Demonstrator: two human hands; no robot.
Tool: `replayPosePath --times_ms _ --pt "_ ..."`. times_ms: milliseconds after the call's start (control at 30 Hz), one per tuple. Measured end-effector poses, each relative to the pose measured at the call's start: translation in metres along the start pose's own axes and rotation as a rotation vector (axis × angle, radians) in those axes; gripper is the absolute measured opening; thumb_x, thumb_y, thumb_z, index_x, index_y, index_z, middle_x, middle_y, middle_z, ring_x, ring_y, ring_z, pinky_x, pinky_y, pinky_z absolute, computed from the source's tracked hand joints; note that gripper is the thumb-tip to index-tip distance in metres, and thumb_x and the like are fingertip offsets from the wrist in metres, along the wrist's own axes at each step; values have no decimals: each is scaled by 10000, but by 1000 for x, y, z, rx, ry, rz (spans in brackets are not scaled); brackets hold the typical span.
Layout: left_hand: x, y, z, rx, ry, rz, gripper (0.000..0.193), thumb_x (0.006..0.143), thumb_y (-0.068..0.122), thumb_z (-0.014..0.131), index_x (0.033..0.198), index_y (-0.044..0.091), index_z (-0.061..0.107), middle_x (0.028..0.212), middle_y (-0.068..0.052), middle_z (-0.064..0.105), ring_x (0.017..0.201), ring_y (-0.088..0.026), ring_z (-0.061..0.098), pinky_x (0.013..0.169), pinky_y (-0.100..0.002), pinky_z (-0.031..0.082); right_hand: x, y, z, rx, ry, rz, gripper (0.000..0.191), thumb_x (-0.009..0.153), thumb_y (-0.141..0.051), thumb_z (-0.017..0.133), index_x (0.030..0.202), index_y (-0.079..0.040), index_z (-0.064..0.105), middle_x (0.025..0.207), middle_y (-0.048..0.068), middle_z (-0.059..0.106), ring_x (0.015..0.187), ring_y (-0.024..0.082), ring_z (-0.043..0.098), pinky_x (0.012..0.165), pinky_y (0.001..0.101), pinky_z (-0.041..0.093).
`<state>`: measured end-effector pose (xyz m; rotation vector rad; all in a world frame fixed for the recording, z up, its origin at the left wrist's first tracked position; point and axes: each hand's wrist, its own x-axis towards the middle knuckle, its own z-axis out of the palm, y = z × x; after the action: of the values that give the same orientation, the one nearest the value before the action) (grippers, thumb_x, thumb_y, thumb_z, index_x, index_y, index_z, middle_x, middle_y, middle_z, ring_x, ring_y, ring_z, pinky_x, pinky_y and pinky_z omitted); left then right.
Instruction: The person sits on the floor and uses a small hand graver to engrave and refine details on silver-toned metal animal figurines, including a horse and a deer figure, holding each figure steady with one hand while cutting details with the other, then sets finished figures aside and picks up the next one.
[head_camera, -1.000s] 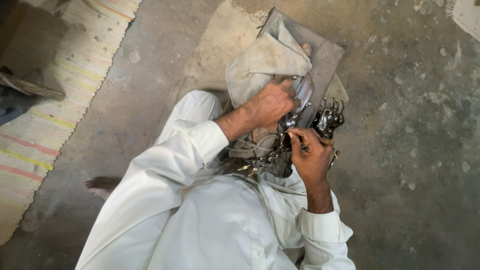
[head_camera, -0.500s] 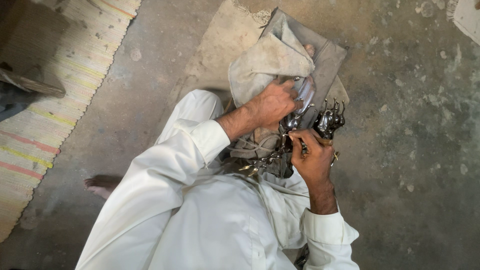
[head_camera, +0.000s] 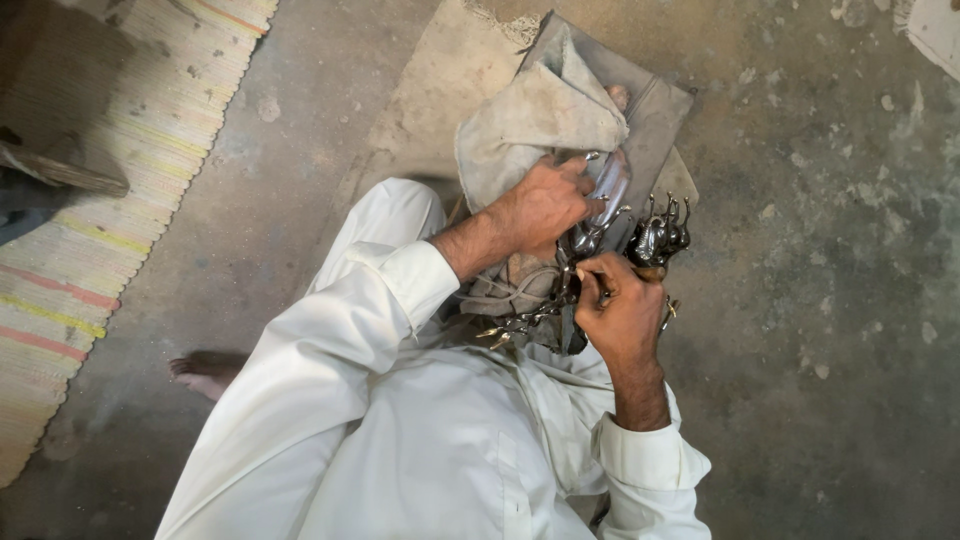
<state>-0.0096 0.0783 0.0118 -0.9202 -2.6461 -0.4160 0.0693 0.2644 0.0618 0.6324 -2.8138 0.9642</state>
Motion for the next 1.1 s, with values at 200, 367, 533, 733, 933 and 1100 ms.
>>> replayPosePath --times_ms 200,367,533,733,933,1100 --pt "0 1 -2 16 -38 -13 524 620 365 834 1111 201 756 976 -10 680 1076 -245 579 786 -448 532 1 -3 -1 -8 -21 29 133 800 39 744 894 -47 706 811 80 747 669 191 740 597 324 542" --pt "1 0 -1 0 -20 -3 519 616 361 832 1103 200 756 982 -10 682 1077 -244 581 803 -443 530 2 0 -4 25 -78 144 108 826 7 761 914 -49 734 837 72 781 673 186 751 571 306 536" --pt "-1 -1 -1 -29 16 -8 450 667 363 825 1078 191 761 980 -21 682 1098 -262 579 804 -447 523 7 10 -5 219 71 -136 117 927 24 739 1041 -2 728 1021 104 771 908 182 779 699 258 578" --pt "3 1 -4 29 -78 -9 597 581 357 869 1143 207 734 1018 -15 672 1104 -256 565 827 -440 519 14 16 0 217 23 -156 147 936 53 721 1073 4 737 1023 114 770 912 165 772 771 268 594" --pt "2 2 -4 36 -38 -1 652 525 357 898 1142 225 731 1039 -14 672 1125 -253 563 871 -443 512 14 13 3 107 39 -166 133 926 33 752 1054 -3 746 989 122 768 850 182 759 729 287 576" --pt "1 1 -3 24 -16 -4 584 581 366 873 1129 214 744 1018 -5 675 1094 -246 572 864 -448 513 17 11 -1 79 16 -218 138 901 48 743 1021 -18 733 963 112 761 852 213 763 733 308 576"
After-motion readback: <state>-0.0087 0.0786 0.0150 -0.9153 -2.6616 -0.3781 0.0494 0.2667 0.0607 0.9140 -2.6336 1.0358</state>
